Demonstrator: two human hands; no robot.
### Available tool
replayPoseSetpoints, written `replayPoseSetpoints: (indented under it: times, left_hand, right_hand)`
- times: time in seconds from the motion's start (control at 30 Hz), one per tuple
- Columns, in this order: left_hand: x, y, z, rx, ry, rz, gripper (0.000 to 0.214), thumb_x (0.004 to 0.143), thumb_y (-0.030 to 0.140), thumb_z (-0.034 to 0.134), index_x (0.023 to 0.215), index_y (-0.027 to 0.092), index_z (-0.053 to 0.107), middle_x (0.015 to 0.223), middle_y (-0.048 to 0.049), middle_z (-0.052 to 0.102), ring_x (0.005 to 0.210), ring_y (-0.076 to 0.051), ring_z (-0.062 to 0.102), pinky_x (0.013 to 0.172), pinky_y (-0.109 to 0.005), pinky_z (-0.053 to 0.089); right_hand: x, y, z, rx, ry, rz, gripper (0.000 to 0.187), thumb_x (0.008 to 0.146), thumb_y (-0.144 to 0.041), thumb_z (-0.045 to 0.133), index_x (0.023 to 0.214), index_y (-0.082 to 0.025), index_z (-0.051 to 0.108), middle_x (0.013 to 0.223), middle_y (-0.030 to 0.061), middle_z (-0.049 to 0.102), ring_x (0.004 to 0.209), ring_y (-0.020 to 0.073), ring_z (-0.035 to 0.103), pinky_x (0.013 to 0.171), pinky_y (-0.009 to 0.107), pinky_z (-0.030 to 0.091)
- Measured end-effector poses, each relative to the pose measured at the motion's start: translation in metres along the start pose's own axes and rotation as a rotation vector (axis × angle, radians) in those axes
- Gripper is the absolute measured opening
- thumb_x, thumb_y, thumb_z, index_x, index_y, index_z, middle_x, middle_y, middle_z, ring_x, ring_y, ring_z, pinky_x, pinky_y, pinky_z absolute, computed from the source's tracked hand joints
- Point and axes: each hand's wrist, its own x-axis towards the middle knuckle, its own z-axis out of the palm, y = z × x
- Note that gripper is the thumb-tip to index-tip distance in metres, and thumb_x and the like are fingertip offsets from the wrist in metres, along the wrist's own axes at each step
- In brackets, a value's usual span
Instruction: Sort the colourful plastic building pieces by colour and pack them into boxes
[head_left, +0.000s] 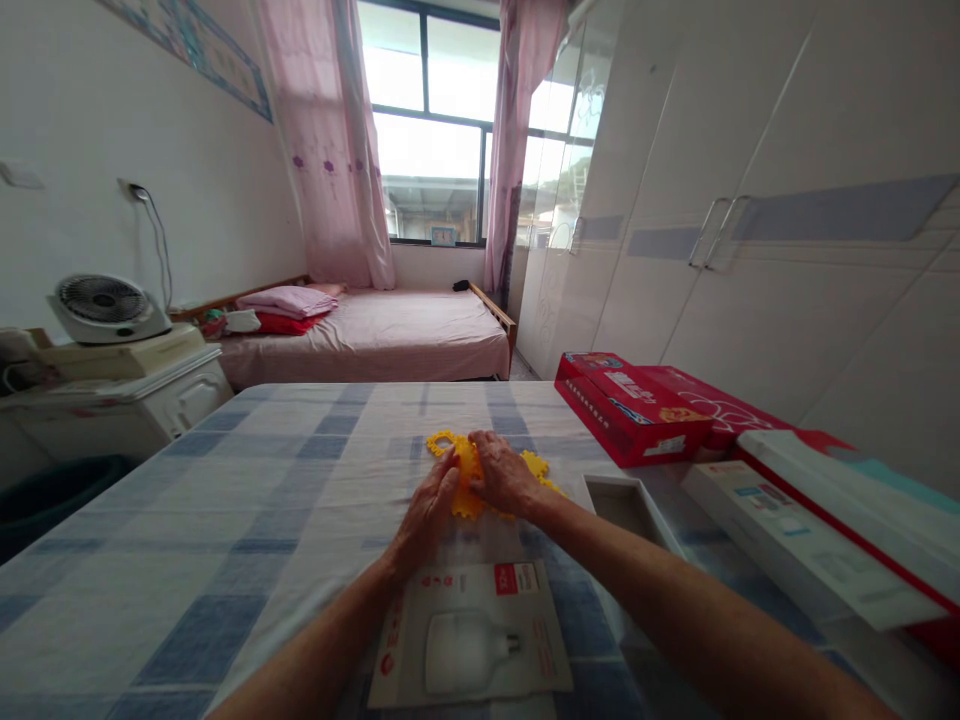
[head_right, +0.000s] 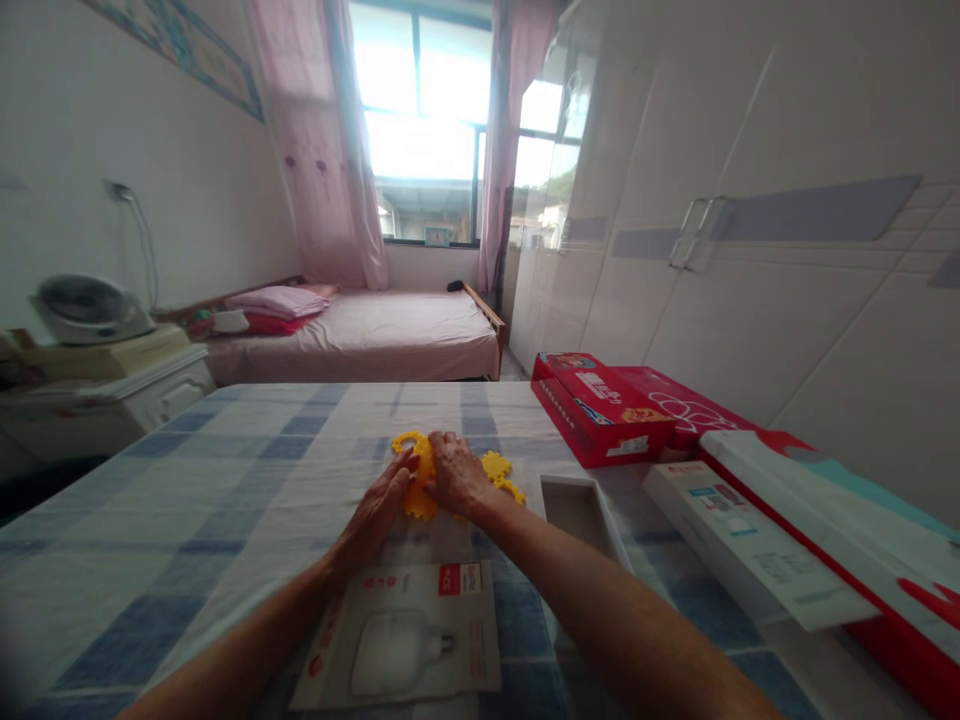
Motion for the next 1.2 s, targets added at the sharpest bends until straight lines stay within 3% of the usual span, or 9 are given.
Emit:
replayPoseSetpoints:
  times: [0.2,0.4,0.5,0.67,0.8,0.93,1.07,1.2]
  left_hand:
    - [0.000,-0.002,0.001,-0.008,-0.018,0.025,0.056,0.090,0.048,0.036,0.134,0.016,0.043,0.143,-0.0091,0.041,0.135,-0.022,0.031,0.113,-0.039,0.021]
    - [-0.001,0.000,0.000,0.060,-0.059,0.106,0.054,0.091,0.049,0.033,0.133,0.018,0.045,0.141,-0.0075,0.044,0.132,-0.023,0.036,0.112,-0.041,0.022]
    - [-0.001,0.000,0.001,0.081,-0.078,0.091,0.057,0.091,0.052,0.031,0.135,0.019,0.043,0.143,-0.0068,0.041,0.135,-0.022,0.032,0.114,-0.042,0.019]
    - [-0.002,-0.001,0.001,0.093,-0.133,0.075,0.062,0.091,0.054,0.027,0.137,0.015,0.040,0.145,-0.0082,0.037,0.137,-0.021,0.027,0.115,-0.040,0.015]
    - [-0.003,-0.003,0.000,0.083,-0.112,0.124,0.060,0.091,0.054,0.029,0.135,0.017,0.042,0.143,-0.0093,0.040,0.134,-0.022,0.032,0.114,-0.041,0.019]
    - [-0.001,-0.008,0.000,0.002,-0.015,0.112,0.059,0.091,0.055,0.027,0.133,0.018,0.044,0.140,-0.0110,0.044,0.127,-0.024,0.042,0.107,-0.042,0.031]
    - [0.002,-0.012,0.000,-0.025,0.018,0.084,0.057,0.091,0.055,0.028,0.132,0.019,0.046,0.137,-0.0104,0.046,0.121,-0.023,0.048,0.103,-0.040,0.036]
    - [0.004,-0.014,0.000,0.001,0.019,0.089,0.057,0.090,0.055,0.029,0.129,0.019,0.049,0.136,-0.0107,0.046,0.121,-0.024,0.047,0.104,-0.040,0.035]
  right_hand:
    - [0.003,0.002,-0.001,0.037,0.007,0.006,0.063,0.066,-0.023,0.064,0.124,-0.023,0.038,0.118,0.0096,0.049,0.103,0.0236,0.053,0.084,0.034,0.042]
    - [0.001,0.011,-0.006,0.118,0.029,0.008,0.066,0.064,-0.014,0.063,0.124,-0.022,0.035,0.117,0.0090,0.048,0.107,0.0217,0.050,0.088,0.033,0.040]
    - [-0.001,0.014,-0.006,0.176,0.024,-0.002,0.067,0.065,-0.022,0.066,0.125,-0.020,0.034,0.117,0.0095,0.049,0.109,0.0215,0.049,0.092,0.033,0.039]
    - [-0.003,0.013,0.005,0.335,0.142,0.073,0.055,0.068,-0.020,0.060,0.120,-0.021,0.040,0.116,0.0091,0.048,0.113,0.0228,0.046,0.097,0.037,0.035]
    - [-0.002,0.013,0.004,0.420,0.184,0.155,0.058,0.064,-0.015,0.058,0.118,-0.021,0.040,0.110,0.0072,0.050,0.097,0.0202,0.053,0.088,0.036,0.042]
    - [-0.016,0.022,-0.030,0.633,0.150,0.209,0.058,0.070,-0.022,0.054,0.125,-0.021,0.033,0.093,0.0025,0.056,0.075,0.0144,0.057,0.069,0.029,0.048]
    - [-0.068,0.041,-0.083,0.949,0.148,0.209,0.064,0.071,-0.036,0.061,0.128,-0.025,0.034,0.096,0.0024,0.058,0.079,0.0150,0.059,0.070,0.027,0.048]
    - [-0.132,0.058,-0.114,0.694,0.165,0.383,0.067,0.071,-0.042,0.063,0.128,-0.023,0.036,0.105,0.0060,0.057,0.085,0.0178,0.059,0.073,0.030,0.048]
